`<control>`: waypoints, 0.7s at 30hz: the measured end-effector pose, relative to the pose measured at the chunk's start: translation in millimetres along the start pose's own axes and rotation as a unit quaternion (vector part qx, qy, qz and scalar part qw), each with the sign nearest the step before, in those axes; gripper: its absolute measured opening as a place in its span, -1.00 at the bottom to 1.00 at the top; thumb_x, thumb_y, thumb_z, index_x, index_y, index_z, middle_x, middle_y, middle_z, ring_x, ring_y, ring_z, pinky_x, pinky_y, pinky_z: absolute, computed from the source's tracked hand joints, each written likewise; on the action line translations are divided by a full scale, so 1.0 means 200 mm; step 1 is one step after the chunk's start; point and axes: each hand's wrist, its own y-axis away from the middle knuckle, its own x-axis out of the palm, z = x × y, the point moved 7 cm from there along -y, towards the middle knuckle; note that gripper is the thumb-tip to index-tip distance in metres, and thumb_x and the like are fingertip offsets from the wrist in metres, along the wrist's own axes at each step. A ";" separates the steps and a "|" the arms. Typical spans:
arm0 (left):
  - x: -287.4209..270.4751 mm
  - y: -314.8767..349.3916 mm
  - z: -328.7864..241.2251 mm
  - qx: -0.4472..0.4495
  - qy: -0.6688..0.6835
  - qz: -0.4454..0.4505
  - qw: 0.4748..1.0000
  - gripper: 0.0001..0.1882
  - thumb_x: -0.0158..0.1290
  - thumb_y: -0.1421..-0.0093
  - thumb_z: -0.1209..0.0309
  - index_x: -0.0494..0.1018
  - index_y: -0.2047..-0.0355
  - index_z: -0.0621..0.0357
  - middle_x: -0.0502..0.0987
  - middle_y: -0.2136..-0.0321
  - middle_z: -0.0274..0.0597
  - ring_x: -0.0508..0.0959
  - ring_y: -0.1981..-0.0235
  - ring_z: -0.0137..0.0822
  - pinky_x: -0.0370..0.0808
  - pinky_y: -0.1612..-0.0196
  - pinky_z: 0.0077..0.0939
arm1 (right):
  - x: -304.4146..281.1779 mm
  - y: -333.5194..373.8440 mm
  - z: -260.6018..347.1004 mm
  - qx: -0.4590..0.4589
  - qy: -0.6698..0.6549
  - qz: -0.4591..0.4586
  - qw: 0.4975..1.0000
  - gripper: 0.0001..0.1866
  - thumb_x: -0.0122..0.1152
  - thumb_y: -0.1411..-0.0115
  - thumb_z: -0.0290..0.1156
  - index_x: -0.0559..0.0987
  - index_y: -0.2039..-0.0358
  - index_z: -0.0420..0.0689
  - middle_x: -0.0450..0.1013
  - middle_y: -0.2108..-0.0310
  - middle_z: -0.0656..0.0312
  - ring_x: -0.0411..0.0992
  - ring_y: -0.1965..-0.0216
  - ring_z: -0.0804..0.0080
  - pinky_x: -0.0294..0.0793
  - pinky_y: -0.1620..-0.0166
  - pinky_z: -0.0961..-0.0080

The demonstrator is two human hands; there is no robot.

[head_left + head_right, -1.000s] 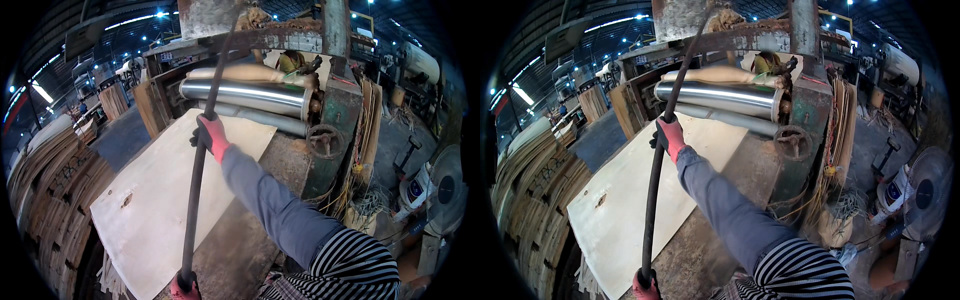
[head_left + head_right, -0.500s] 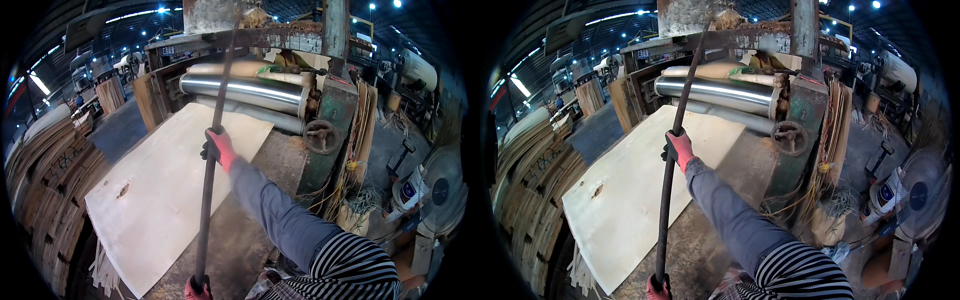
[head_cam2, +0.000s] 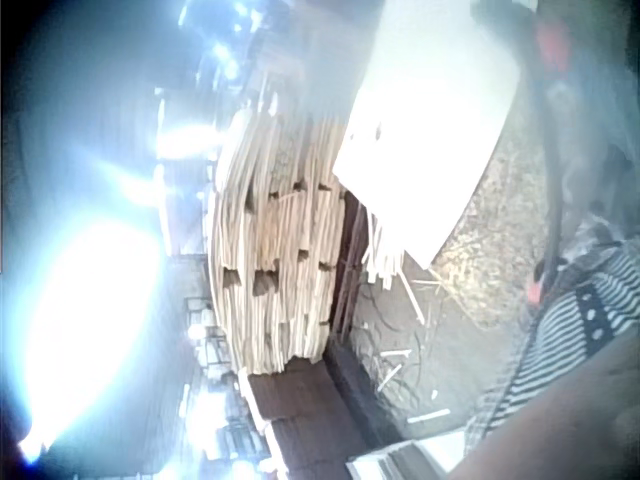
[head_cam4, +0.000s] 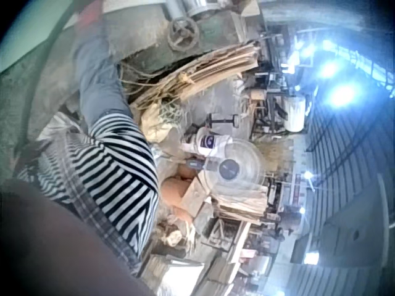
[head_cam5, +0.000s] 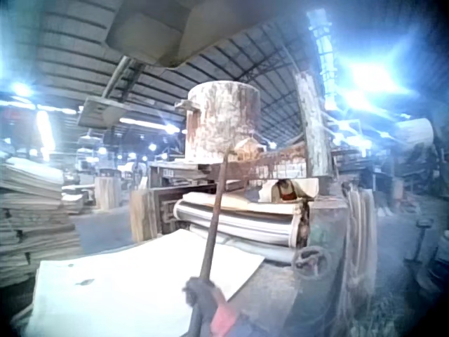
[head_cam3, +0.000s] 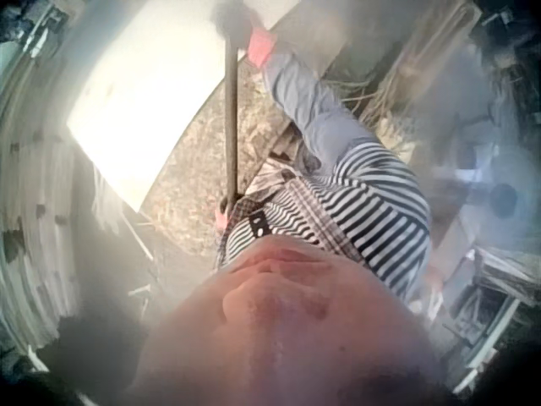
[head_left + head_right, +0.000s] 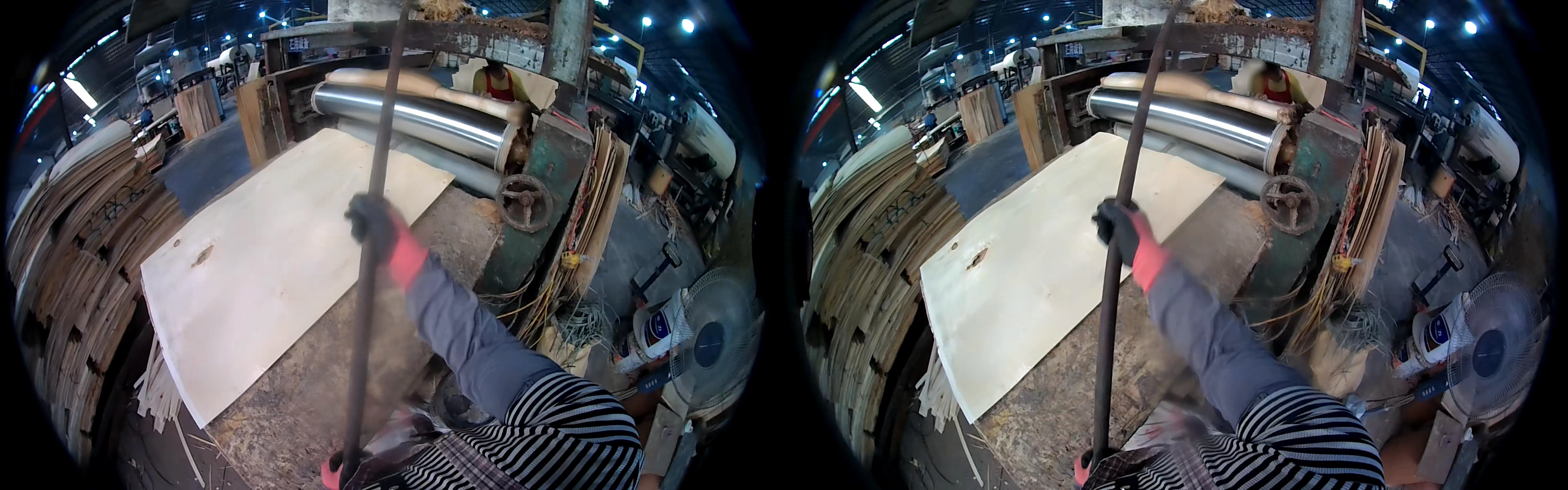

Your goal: The person repeatedly feeds large flat wood panels through a roller press machine, using a long metal bar to engage the mechanism and gloved hands to guide the panels. After each pass, the person removes the panel, stacks it, and repeats the process with additional panels.

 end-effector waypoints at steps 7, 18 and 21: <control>-0.11 0.39 -0.09 -0.040 0.055 -0.044 0.997 -0.55 0.04 -0.02 0.31 0.26 0.06 0.10 0.46 0.31 -0.01 0.47 0.32 -0.15 0.40 0.25 -0.41 | 0.16 0.49 0.07 0.018 -0.020 -0.025 0.999 -0.73 0.02 -0.11 -0.37 0.27 0.18 -0.13 0.34 0.53 0.23 0.31 0.62 0.56 0.34 0.57 0.66; 0.22 0.21 -0.96 0.221 -0.424 -0.174 0.861 -0.26 0.07 0.28 0.45 0.13 -0.02 0.22 0.38 0.31 -0.05 0.30 0.26 0.02 0.18 0.16 -0.14 | -0.11 0.58 0.39 -0.098 0.019 -0.148 0.984 -0.68 0.07 -0.08 -0.42 0.28 0.15 -0.16 0.37 0.48 0.22 0.37 0.53 0.51 0.38 0.48 0.60; 0.34 0.08 -0.95 0.266 -0.438 -0.113 0.851 -0.31 0.06 0.34 0.50 0.22 0.05 0.14 0.38 0.35 -0.01 0.36 0.31 0.01 0.28 0.23 -0.19 | -0.24 0.50 0.38 -0.104 0.040 -0.137 0.984 -0.69 0.06 -0.09 -0.41 0.27 0.17 -0.19 0.39 0.49 0.16 0.38 0.53 0.46 0.39 0.47 0.57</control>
